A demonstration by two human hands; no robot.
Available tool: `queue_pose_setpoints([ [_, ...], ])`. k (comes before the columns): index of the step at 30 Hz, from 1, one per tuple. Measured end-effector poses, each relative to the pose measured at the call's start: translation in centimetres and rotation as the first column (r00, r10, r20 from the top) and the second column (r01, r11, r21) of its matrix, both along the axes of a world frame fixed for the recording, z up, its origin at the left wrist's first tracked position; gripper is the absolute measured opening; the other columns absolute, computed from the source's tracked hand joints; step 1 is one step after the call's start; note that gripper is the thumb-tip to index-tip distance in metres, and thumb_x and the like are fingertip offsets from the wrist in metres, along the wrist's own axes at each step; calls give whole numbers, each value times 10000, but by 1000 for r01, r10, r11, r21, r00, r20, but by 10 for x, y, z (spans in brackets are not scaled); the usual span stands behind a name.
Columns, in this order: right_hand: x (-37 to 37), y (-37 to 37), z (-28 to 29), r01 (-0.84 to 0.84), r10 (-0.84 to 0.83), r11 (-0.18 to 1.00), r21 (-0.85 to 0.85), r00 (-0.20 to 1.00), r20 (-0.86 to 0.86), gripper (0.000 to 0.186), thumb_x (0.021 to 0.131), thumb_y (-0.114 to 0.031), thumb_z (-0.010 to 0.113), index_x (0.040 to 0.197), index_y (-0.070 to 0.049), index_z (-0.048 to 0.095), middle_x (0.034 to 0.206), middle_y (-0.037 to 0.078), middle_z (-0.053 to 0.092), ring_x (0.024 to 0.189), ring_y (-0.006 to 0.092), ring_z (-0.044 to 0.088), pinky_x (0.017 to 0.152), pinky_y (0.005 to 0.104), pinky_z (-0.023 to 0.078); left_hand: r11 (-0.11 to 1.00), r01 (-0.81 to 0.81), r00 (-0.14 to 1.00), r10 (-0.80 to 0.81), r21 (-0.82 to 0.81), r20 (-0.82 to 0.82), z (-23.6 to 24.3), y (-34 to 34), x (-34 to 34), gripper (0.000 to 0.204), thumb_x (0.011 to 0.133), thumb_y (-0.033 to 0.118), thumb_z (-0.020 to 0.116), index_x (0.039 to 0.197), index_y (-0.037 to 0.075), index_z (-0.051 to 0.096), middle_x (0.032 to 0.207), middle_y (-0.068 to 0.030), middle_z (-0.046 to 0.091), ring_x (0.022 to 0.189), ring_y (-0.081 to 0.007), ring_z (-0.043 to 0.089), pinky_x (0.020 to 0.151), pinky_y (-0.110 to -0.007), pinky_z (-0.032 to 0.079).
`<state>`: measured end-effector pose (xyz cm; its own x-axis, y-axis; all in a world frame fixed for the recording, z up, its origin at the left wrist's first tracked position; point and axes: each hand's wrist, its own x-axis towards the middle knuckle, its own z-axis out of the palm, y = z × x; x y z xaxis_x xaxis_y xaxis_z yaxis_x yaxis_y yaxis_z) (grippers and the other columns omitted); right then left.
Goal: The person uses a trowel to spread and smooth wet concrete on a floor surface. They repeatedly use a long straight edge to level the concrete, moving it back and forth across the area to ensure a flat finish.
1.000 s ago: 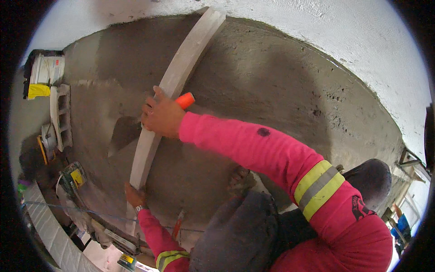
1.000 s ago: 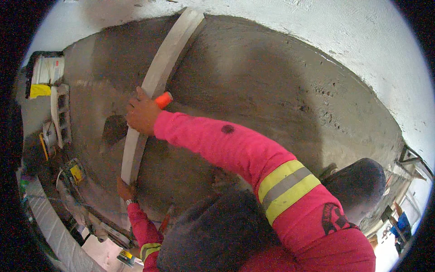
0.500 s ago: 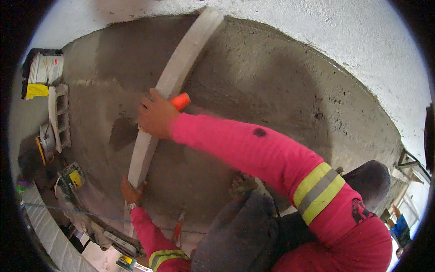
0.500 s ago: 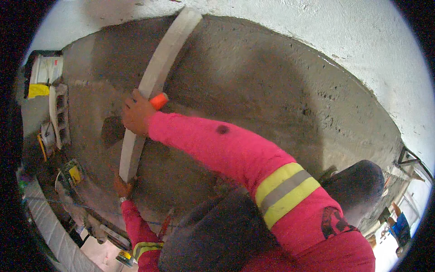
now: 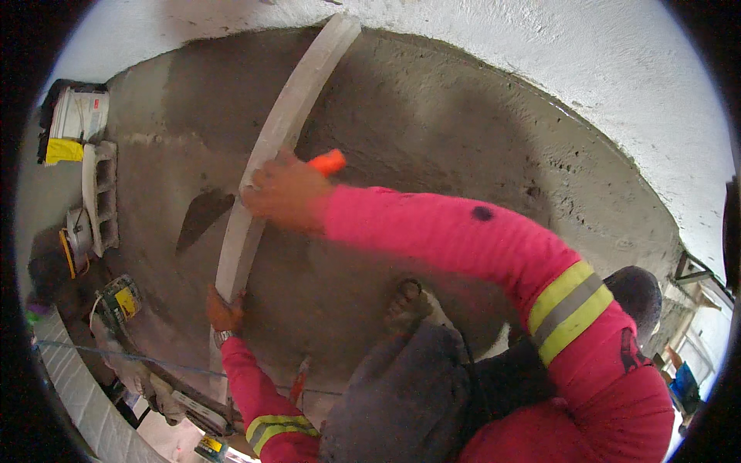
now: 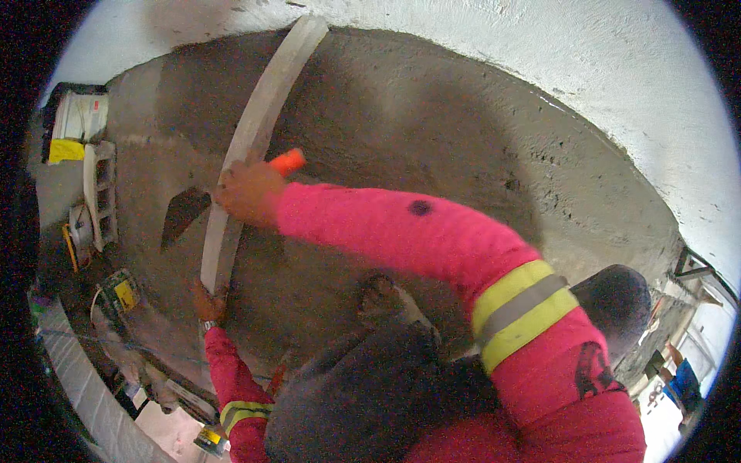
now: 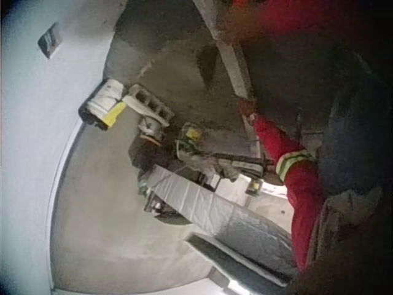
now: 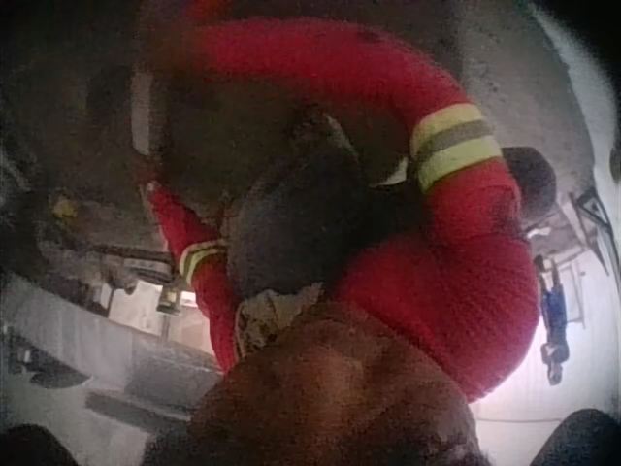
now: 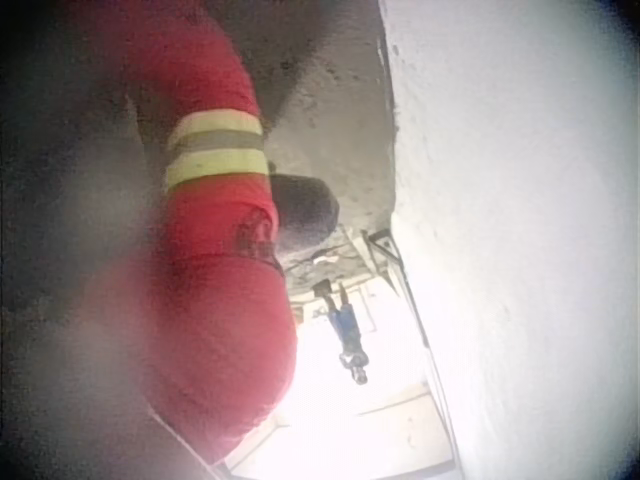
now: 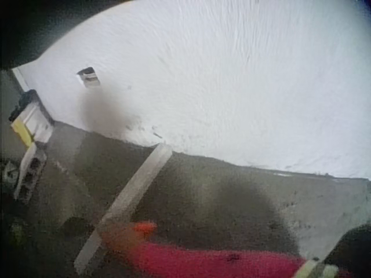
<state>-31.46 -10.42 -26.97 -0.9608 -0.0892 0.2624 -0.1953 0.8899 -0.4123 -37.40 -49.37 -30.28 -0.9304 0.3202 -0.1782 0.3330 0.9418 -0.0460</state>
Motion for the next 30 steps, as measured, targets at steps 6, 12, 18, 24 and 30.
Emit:
queue_pose_setpoints([
  [6, 76, 79, 49, -33, 85, 989, -144, 922, 377, 351, 800, -223, 570, 1121, -154, 446, 923, 75, 591, 881, 298, 609, 587, 423, 477, 999, -41, 994, 44, -24, 96, 15, 24, -5, 795, 690, 347, 728, 1287, -29, 360, 1154, -262, 524, 1058, -420, 502, 890, -462, 400],
  [12, 186, 174, 71, 9, 3, 1000, -19, 838, 546, 427, 734, -124, 629, 1118, -116, 442, 946, 105, 581, 840, 344, 588, 641, 443, 450, 1000, -13, 999, 12, 28, 36, 5, -9, -40, 702, 691, 282, 735, 1230, -13, 394, 1129, -254, 523, 1062, -414, 487, 883, -467, 394],
  [18, 262, 207, 101, 335, -239, 941, -52, 765, 598, 331, 707, -89, 684, 969, -43, 487, 762, 181, 540, 724, 405, 541, 616, 440, 412, 999, 13, 996, -18, -51, -88, 1, -26, -75, 748, 685, 298, 740, 1256, -17, 374, 1162, -256, 508, 1084, -406, 480, 892, -463, 393],
  [24, 293, 220, 106, 465, -379, 883, 67, 620, 687, 396, 676, -88, 702, 1008, -40, 492, 723, 187, 550, 686, 412, 544, 595, 431, 426, 966, -229, 972, 233, -117, 17, 5, -8, -100, 857, 677, 328, 744, 1324, -30, 312, 1276, -256, 441, 1180, -388, 428, 987, -433, 347],
  [30, 283, 220, 93, 529, -437, 846, 68, 614, 658, 380, 660, -86, 712, 958, -21, 485, 679, 185, 508, 643, 388, 512, 572, 418, 390, 961, -174, 982, 154, -215, -108, -17, -76, -158, 858, 669, 305, 750, 1334, -25, 319, 1337, -248, 385, 1232, -374, 381, 1035, -409, 305],
])
